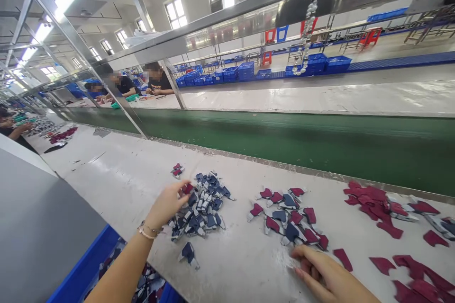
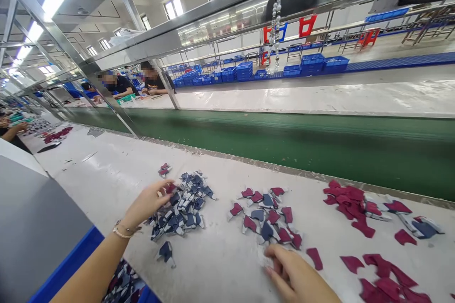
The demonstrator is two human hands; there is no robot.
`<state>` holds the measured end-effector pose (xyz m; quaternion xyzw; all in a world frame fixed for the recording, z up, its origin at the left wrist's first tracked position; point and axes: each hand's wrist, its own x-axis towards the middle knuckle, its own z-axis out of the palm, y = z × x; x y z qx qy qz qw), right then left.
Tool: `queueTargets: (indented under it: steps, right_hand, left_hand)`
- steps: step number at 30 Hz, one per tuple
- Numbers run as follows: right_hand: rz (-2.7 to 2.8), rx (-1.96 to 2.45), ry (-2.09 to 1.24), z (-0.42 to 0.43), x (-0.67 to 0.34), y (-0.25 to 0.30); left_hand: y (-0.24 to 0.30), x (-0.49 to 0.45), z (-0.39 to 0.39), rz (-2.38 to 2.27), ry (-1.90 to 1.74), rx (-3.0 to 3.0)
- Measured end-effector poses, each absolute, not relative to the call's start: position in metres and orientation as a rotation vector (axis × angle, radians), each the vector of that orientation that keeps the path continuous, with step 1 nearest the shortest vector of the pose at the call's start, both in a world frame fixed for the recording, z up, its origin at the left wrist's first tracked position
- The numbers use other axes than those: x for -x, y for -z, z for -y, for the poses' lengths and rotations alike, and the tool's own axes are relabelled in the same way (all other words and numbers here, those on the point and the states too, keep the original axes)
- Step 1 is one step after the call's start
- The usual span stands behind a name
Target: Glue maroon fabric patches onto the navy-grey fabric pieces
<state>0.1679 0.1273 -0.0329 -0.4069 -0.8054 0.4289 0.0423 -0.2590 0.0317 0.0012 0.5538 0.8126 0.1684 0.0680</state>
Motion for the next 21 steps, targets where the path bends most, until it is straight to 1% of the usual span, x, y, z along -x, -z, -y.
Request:
queueTargets:
  steps: [7,10,14,16,18,21]
  right_hand:
    - [2.484,1.240,-1.335,-0.126,-0.171,0.030]
    - [2.512,1.272,-1.283,-0.132,-0.177,0.028]
    - [2.565,1.308,-1.085,-0.136,-0.183,0.024]
    - [2.580,1.319,-1.046,-0.135,-0.181,0.023]
    - [2.577,1.333,-1.060,-0.132,-0.177,0.023]
    - [2.566,1.349,-1.082,-0.128,-0.171,0.024]
  left_hand:
    - [0.022,0.335,-0.026,-2.674,-0.587,-1.450]
    - [0.037,0.338,-0.007,-2.657,-0.619,-1.488]
    - [0.052,0.328,0.017,-2.532,-0.608,-1.562]
    - [0.055,0.327,0.024,-2.520,-0.595,-1.559]
    - [0.054,0.327,0.025,-2.582,-0.591,-1.504]
    - [0.044,0.325,0.018,-2.769,-0.712,-1.304]
